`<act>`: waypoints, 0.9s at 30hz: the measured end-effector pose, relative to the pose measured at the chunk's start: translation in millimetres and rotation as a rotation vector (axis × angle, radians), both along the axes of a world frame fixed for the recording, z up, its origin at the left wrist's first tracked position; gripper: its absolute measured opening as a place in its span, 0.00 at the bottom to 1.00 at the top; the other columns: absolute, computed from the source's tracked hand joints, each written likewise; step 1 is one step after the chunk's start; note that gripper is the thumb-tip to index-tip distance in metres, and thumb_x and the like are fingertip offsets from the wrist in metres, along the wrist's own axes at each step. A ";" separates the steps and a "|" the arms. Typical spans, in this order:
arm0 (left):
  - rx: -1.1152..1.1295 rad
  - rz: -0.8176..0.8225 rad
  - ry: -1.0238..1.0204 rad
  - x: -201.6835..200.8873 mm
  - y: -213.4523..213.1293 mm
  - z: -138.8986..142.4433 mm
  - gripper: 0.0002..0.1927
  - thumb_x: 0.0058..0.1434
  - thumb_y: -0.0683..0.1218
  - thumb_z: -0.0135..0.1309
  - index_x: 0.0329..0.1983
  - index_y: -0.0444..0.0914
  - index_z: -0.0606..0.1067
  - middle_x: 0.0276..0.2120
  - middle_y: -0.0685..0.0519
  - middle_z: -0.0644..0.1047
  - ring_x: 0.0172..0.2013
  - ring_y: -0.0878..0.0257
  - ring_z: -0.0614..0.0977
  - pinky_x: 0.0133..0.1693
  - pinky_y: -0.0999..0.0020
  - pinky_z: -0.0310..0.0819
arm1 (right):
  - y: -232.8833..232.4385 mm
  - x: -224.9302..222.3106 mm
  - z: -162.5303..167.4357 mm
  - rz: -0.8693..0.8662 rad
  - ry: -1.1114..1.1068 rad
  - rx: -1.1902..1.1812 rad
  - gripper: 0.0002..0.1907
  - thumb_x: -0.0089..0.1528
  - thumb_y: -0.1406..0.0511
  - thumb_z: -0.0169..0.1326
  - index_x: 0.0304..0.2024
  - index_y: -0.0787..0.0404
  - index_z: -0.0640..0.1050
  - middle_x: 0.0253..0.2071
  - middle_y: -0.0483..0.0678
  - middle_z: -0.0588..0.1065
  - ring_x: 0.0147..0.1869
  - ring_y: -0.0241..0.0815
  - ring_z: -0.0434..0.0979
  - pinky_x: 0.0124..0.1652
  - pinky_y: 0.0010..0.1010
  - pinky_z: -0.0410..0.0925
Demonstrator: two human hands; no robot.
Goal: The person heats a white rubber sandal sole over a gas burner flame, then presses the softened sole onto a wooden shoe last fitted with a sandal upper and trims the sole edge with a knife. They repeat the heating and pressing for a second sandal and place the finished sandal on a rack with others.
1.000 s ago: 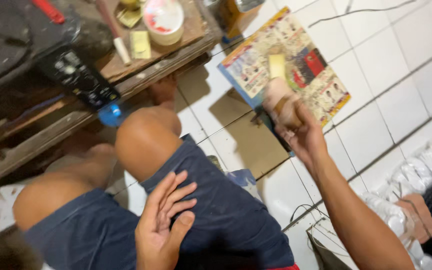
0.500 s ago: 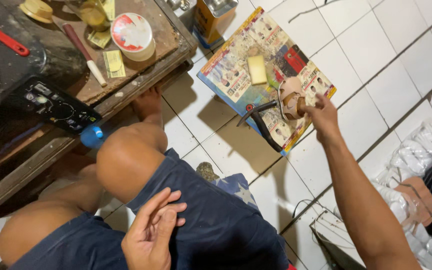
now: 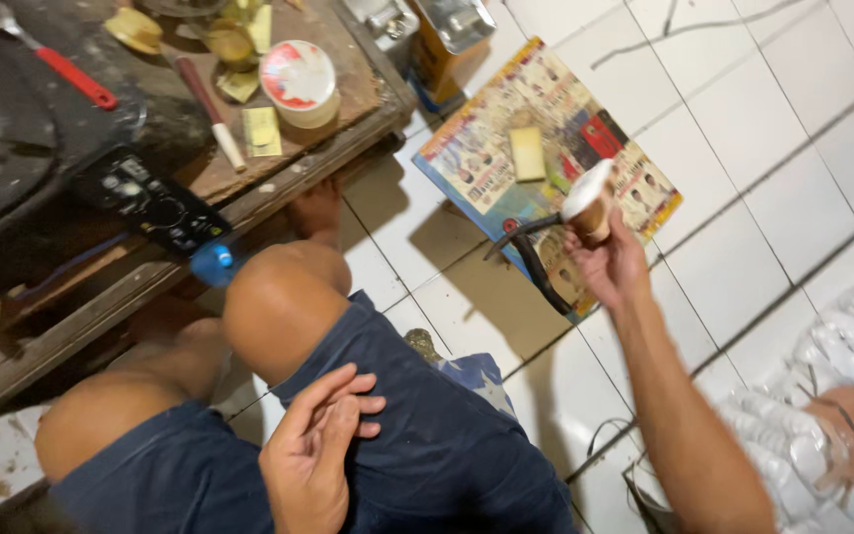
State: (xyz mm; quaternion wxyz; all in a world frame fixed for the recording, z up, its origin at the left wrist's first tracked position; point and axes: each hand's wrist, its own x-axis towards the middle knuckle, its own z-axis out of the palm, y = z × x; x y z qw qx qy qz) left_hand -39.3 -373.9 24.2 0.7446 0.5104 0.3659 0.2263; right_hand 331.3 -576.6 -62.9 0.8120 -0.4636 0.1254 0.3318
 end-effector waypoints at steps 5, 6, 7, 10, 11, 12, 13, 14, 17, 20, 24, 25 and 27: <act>-0.028 -0.073 0.025 12.8 8.0 1.4 0.19 0.67 0.42 0.51 0.58 0.29 0.74 0.46 0.42 0.83 0.39 0.59 0.86 0.35 0.68 0.82 | 67.2 -69.2 36.5 0.049 0.295 0.882 0.27 0.76 0.56 0.43 0.67 0.73 0.63 0.46 0.53 0.73 0.48 0.45 0.75 0.51 0.32 0.73; -0.039 -0.091 0.022 15.1 11.3 2.0 0.19 0.67 0.43 0.51 0.59 0.30 0.74 0.46 0.43 0.83 0.38 0.60 0.86 0.35 0.69 0.82 | 83.5 -83.2 48.4 0.063 0.349 0.940 0.28 0.76 0.56 0.43 0.67 0.74 0.62 0.46 0.53 0.73 0.48 0.44 0.75 0.52 0.32 0.73; -0.046 -0.101 0.022 16.2 15.4 3.2 0.19 0.67 0.44 0.51 0.59 0.30 0.74 0.46 0.43 0.83 0.38 0.60 0.86 0.34 0.70 0.81 | 99.2 -96.3 60.4 0.085 0.412 1.000 0.29 0.76 0.56 0.43 0.68 0.75 0.61 0.46 0.52 0.72 0.48 0.44 0.75 0.52 0.32 0.72; -0.078 -0.119 0.032 22.1 28.0 10.3 0.21 0.66 0.46 0.51 0.60 0.31 0.74 0.44 0.44 0.83 0.37 0.60 0.87 0.32 0.71 0.80 | 135.5 -127.0 89.9 0.174 0.500 1.060 0.29 0.75 0.57 0.42 0.69 0.74 0.60 0.45 0.50 0.72 0.47 0.42 0.74 0.51 0.30 0.70; -0.089 -0.123 0.027 24.7 32.3 14.3 0.22 0.66 0.46 0.52 0.60 0.32 0.73 0.44 0.44 0.83 0.36 0.60 0.86 0.32 0.70 0.80 | 142.3 -135.3 95.8 0.237 0.550 1.098 0.28 0.75 0.56 0.43 0.69 0.72 0.61 0.45 0.50 0.72 0.46 0.42 0.74 0.50 0.30 0.71; -0.103 -0.130 0.024 28.7 37.2 18.3 0.22 0.65 0.46 0.52 0.61 0.32 0.73 0.44 0.44 0.83 0.35 0.59 0.86 0.32 0.69 0.79 | 146.7 -144.4 98.4 0.297 0.599 1.132 0.27 0.76 0.56 0.43 0.68 0.70 0.62 0.44 0.50 0.73 0.45 0.41 0.74 0.49 0.29 0.71; -0.122 -0.140 0.021 33.3 41.0 23.2 0.23 0.64 0.47 0.53 0.61 0.33 0.72 0.45 0.45 0.83 0.34 0.59 0.85 0.32 0.69 0.79 | 147.1 -153.9 99.3 0.354 0.649 1.161 0.26 0.76 0.55 0.43 0.67 0.68 0.64 0.43 0.50 0.73 0.45 0.41 0.74 0.48 0.28 0.71; -0.124 -0.132 -0.041 39.5 46.3 27.5 0.24 0.65 0.47 0.53 0.63 0.34 0.71 0.48 0.47 0.82 0.39 0.62 0.84 0.37 0.70 0.78 | 146.7 -163.4 97.0 0.406 0.638 1.083 0.25 0.75 0.56 0.43 0.67 0.68 0.65 0.43 0.50 0.74 0.44 0.41 0.75 0.47 0.29 0.71; -0.255 -0.141 -0.270 54.0 66.7 41.1 0.25 0.67 0.49 0.54 0.64 0.32 0.70 0.53 0.49 0.80 0.49 0.67 0.83 0.49 0.71 0.77 | 134.4 -188.1 84.0 0.646 0.578 0.927 0.25 0.75 0.55 0.44 0.66 0.68 0.67 0.44 0.53 0.76 0.41 0.42 0.76 0.42 0.31 0.72; -0.357 -0.253 -0.446 47.9 82.6 56.9 0.26 0.66 0.49 0.59 0.60 0.26 0.73 0.48 0.46 0.81 0.46 0.62 0.84 0.52 0.67 0.78 | 121.5 -192.3 78.0 0.900 0.313 0.705 0.27 0.75 0.53 0.46 0.65 0.69 0.69 0.46 0.57 0.77 0.42 0.48 0.77 0.37 0.36 0.72; 0.046 -0.281 -0.265 34.8 83.4 74.1 0.26 0.60 0.47 0.64 0.58 0.29 0.74 0.43 0.50 0.82 0.43 0.64 0.83 0.48 0.67 0.78 | 126.2 -168.8 104.7 0.851 -0.681 0.032 0.31 0.71 0.56 0.49 0.70 0.69 0.65 0.61 0.59 0.72 0.62 0.49 0.71 0.56 0.38 0.64; 0.115 -0.277 -0.228 33.3 81.0 76.7 0.28 0.57 0.48 0.64 0.59 0.31 0.74 0.42 0.52 0.82 0.42 0.66 0.82 0.47 0.68 0.78 | 128.2 -160.6 118.8 0.821 -1.001 -0.067 0.33 0.70 0.56 0.49 0.72 0.68 0.62 0.67 0.59 0.69 0.71 0.48 0.68 0.67 0.37 0.61; 0.346 -0.306 -0.080 32.3 78.6 80.2 0.27 0.56 0.49 0.65 0.57 0.33 0.76 0.40 0.50 0.84 0.40 0.63 0.86 0.45 0.68 0.80 | 136.3 -157.3 146.0 0.973 -0.938 -0.042 0.37 0.68 0.58 0.53 0.74 0.64 0.55 0.71 0.57 0.63 0.74 0.45 0.63 0.68 0.35 0.59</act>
